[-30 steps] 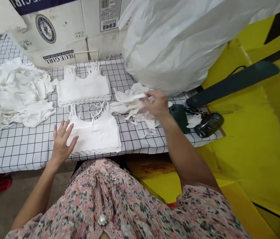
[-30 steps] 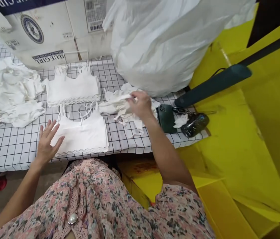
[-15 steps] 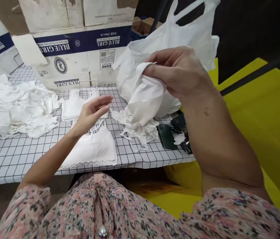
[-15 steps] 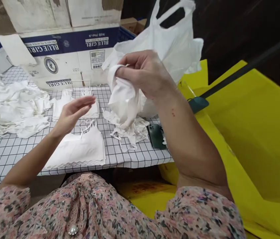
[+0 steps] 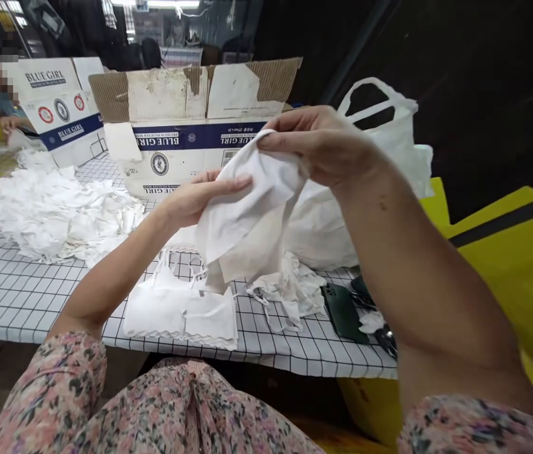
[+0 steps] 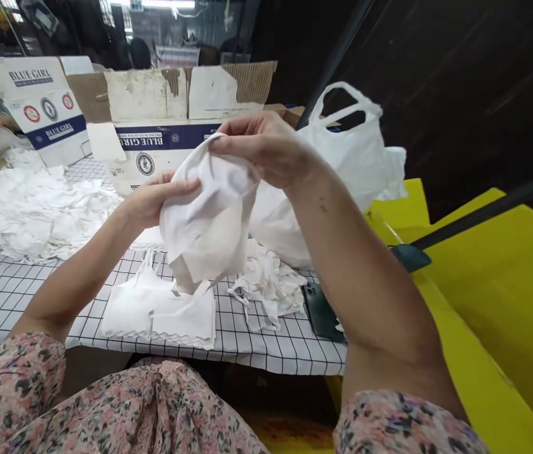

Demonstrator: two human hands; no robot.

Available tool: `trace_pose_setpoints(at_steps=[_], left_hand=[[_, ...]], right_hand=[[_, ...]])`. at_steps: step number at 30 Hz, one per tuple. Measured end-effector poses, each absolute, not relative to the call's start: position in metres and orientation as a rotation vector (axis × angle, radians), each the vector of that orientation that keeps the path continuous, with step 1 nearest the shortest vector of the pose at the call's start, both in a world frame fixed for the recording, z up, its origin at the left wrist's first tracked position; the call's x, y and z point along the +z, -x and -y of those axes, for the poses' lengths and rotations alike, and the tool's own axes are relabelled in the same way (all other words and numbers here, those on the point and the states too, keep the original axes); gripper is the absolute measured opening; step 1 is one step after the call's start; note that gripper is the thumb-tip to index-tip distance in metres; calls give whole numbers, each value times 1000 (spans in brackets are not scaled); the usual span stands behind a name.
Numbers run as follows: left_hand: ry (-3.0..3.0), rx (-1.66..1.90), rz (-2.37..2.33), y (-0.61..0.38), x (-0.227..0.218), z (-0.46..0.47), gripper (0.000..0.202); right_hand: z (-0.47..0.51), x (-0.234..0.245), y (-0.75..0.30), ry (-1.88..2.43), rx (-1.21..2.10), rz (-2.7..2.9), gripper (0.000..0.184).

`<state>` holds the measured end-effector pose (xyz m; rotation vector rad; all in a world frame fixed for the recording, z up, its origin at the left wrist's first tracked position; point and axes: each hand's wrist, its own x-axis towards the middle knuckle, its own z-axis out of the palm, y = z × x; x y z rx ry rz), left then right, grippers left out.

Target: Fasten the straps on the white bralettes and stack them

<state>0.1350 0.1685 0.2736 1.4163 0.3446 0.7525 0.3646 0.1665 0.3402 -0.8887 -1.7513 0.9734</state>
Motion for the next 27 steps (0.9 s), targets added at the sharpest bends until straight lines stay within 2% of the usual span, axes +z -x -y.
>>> trace_pose_setpoints(at_steps=[4,6,8,9,11,13,15,21,27], left_hand=[[-1286,975,-394,-132,288,-165,27],[-1271,1025,-420,-129,291,-164,27],[-1275,1044,-425,-126,289,-165,34],[-1275,1047,-427,-125,288,-165,36],[-1266,1067,-455,-124,283,-167,35],[-1263,1110,-511,-123,277,-169,34],[-1260,1162,-549,-120,273,-172,33],[-1253,1160,-575,-108,271,-188,24],[-1173,1225,-622,-106,269,-190,26]], right_hand=[[-177,312,-353,859,618,1578,52],[-174,293,-353,897,760,1548,70],[-168,276,-351,921,1071,1602,92],[-165,268,-347,909,1182,1612,96],[-159,256,-337,871,1243,1566,82],[-156,248,-326,844,1169,1492,63],[-154,246,-318,829,1089,1462,53],[-148,251,-317,741,1190,1388,45],[-139,253,-313,712,1297,1371,27]])
